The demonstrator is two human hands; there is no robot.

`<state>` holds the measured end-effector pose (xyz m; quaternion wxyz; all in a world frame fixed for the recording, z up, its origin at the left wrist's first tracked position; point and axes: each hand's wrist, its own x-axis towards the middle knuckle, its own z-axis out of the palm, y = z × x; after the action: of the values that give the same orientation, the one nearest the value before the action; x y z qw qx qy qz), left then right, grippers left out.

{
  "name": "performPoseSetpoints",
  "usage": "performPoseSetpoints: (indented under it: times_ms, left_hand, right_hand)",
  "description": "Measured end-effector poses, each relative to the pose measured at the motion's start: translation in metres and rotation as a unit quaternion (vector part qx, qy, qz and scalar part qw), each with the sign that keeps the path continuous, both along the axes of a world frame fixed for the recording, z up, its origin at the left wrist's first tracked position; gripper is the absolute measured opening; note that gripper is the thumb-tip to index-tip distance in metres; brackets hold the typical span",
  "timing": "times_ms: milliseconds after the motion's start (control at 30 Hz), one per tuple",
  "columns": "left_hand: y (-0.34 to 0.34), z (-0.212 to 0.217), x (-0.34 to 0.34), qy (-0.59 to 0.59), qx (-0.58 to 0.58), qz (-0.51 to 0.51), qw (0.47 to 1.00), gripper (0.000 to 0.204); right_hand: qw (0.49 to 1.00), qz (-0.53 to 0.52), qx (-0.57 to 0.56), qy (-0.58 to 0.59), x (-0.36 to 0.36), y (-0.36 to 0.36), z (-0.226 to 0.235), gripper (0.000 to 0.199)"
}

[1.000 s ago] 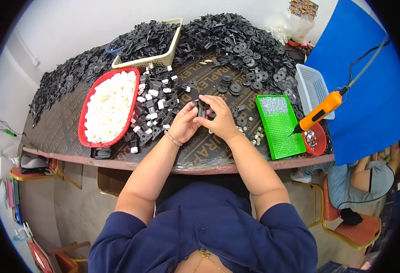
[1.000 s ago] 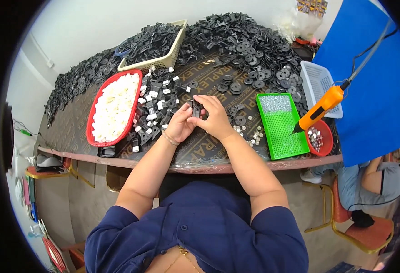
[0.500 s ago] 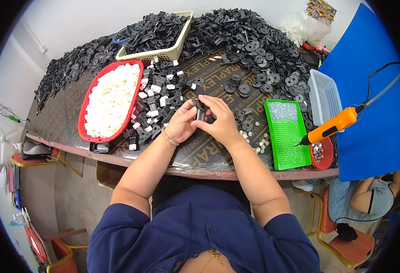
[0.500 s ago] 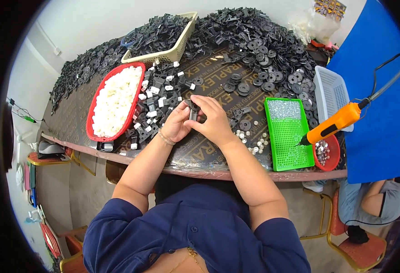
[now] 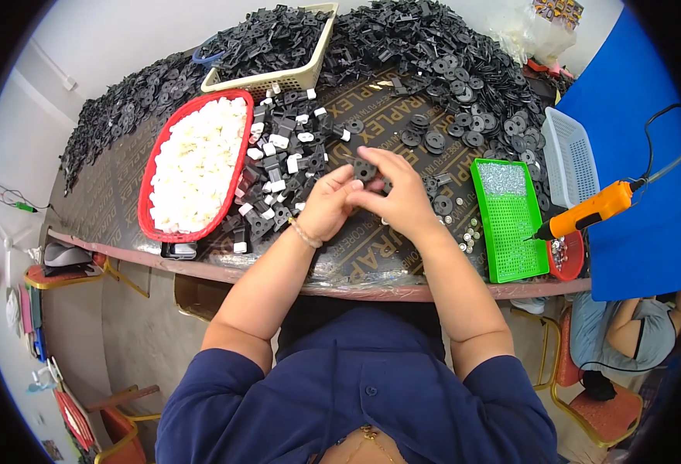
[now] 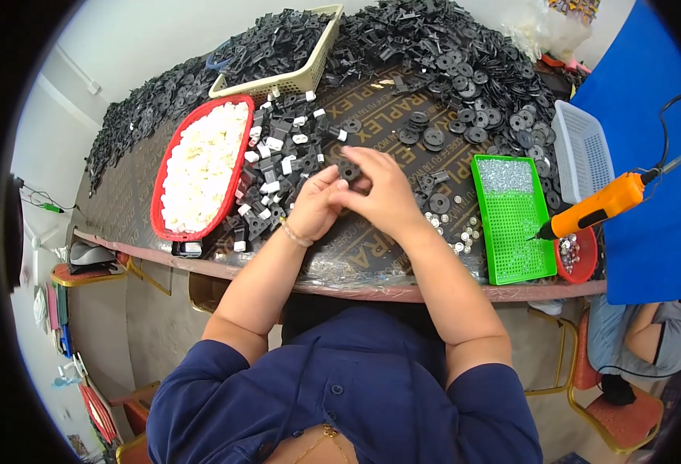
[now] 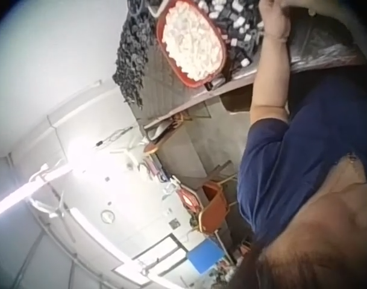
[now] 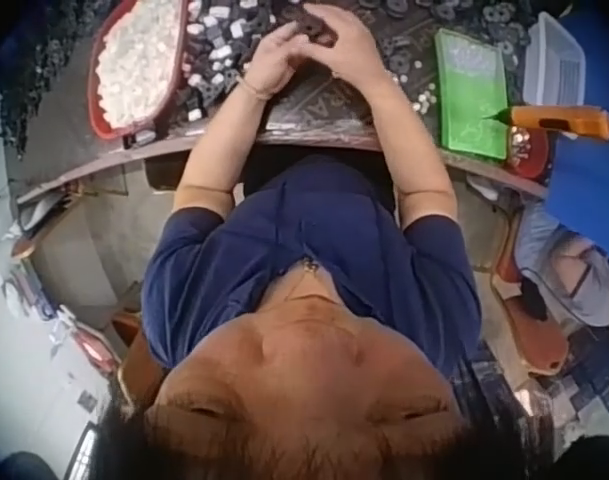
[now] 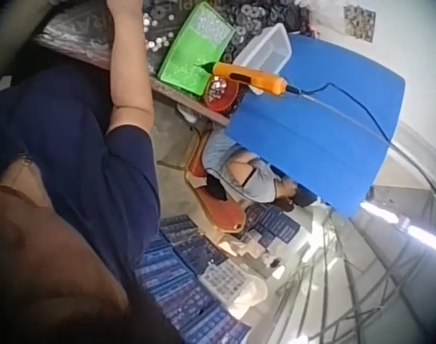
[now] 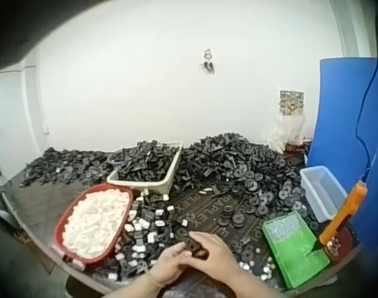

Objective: Assembling small black and white plastic components by hand at a factory workbench.

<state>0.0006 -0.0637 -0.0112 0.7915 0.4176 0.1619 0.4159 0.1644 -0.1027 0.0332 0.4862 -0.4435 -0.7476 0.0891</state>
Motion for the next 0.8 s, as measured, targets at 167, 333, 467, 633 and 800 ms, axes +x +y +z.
performPoseSetpoints:
  times_ms: [167, 333, 467, 633, 800]
  left_hand:
    - [0.002, -0.009, -0.002, 0.093, 0.065, 0.022, 0.993, 0.024]
    - [0.002, -0.008, 0.003, 0.172, 0.139, 0.044, 0.974, 0.019]
    - [0.003, -0.004, 0.000, 0.228, 0.152, 0.070, 0.959, 0.015]
    - [0.000, 0.000, 0.003, 0.246, 0.148, 0.071, 0.955, 0.016]
    - [0.002, 0.019, 0.013, 0.277, 0.185, 0.068, 0.940, 0.045]
  right_hand:
    - [0.949, 0.009, -0.275, 0.152, 0.024, 0.014, 0.008, 0.028]
    - [0.917, 0.068, -0.351, 0.175, 0.042, 0.026, 0.012, 0.023]
    - [0.912, 0.079, -0.377, 0.142, 0.037, 0.027, 0.009, 0.019]
    - [0.928, 0.052, -0.337, 0.151, 0.033, 0.022, 0.007, 0.017]
    - [0.914, 0.081, -0.375, 0.131, 0.045, 0.034, 0.006, 0.016]
